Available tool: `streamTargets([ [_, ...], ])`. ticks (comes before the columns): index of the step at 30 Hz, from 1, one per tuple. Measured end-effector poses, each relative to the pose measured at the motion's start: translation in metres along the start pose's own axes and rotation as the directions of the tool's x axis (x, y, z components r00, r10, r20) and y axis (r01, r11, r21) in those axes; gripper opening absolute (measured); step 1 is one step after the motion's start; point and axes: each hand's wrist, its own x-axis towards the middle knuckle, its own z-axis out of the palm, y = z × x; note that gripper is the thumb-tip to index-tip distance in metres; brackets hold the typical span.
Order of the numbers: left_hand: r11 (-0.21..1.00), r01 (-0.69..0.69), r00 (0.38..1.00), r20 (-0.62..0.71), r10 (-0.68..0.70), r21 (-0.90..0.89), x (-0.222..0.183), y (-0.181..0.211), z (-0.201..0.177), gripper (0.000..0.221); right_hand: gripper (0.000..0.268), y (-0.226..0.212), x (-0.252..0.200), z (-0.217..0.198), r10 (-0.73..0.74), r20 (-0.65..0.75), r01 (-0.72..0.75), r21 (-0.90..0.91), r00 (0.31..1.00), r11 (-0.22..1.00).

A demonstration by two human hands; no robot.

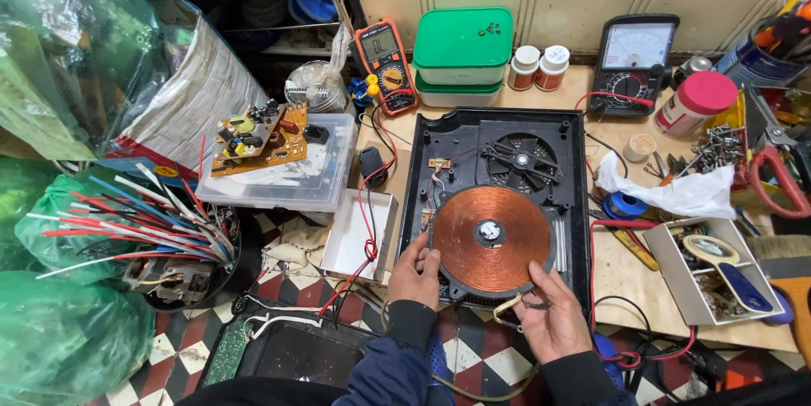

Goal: Securing an induction coil to the base of an induction cooker using screws and a power drill.

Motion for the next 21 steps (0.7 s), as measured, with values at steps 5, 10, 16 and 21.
streamTargets([
  [5,0.994,-0.098,0.995,-0.004,0.098,0.04,0.009,-0.015,0.009,0.055,0.031,0.018,0.031,-0.031,-0.059,0.05,0.056,0.068,0.997,0.996],
  [10,0.992,-0.107,0.994,0.028,0.105,0.069,0.002,-0.004,0.008,0.051,0.036,0.023,0.033,-0.038,-0.066,-0.014,0.067,0.071,0.998,0.995],
  [16,0.99,-0.141,0.99,0.019,0.14,0.032,0.017,0.003,0.008,0.05,0.043,0.004,-0.002,0.009,-0.079,0.01,0.079,0.057,0.997,0.995],
  [21,0.985,-0.165,0.986,0.035,0.163,0.046,0.04,0.012,0.008,0.05,0.046,-0.001,0.012,0.02,-0.068,0.071,0.063,0.071,0.995,0.996],
])
